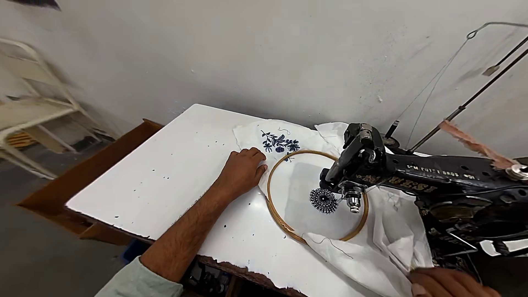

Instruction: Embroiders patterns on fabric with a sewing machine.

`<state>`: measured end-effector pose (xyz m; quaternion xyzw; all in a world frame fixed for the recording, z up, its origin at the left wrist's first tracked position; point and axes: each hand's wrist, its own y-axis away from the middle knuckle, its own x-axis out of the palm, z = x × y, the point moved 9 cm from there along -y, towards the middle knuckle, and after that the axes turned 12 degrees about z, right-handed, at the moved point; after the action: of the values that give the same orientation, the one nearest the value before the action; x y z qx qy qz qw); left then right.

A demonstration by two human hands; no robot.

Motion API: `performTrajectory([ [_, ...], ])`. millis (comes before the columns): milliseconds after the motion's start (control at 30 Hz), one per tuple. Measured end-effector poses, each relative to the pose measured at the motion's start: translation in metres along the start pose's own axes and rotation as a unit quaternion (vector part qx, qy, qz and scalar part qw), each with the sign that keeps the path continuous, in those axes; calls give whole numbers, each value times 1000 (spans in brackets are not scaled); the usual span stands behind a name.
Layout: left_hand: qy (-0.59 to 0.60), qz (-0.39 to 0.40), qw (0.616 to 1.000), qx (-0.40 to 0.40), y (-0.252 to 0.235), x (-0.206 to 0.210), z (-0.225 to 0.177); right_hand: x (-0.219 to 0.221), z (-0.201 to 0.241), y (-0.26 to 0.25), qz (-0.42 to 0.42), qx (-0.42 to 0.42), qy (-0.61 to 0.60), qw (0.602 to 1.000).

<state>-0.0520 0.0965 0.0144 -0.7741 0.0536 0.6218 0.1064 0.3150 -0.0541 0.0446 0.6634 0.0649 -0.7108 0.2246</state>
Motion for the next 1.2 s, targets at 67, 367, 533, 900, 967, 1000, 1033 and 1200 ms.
performTrajectory([
  [67,14,-37,999,22,-2,-6,-6,-22,9,-9,-90,-41,-46,994],
  [367,91,112,985,99,-84,10,-24,-35,6,-158,-136,44,-10,990],
  [533,20,35,997,-67,-78,-6,48,-28,-13,-176,-100,79,-59,990],
  [900,35,49,973,224,-13,16,-114,-11,-61,-177,-44,191,-42,980],
  [967,5,77,975,209,-1,27,-116,-11,-65,-174,-53,188,-26,980],
  [1000,-9,100,976,195,2,32,-114,-12,-67,-173,-75,179,-14,981],
  [1033,-16,120,976,183,4,36,-112,-12,-68,-172,-83,174,-4,981],
  [1200,-28,147,975,164,8,43,-111,-16,-49,-177,37,171,-10,985],
])
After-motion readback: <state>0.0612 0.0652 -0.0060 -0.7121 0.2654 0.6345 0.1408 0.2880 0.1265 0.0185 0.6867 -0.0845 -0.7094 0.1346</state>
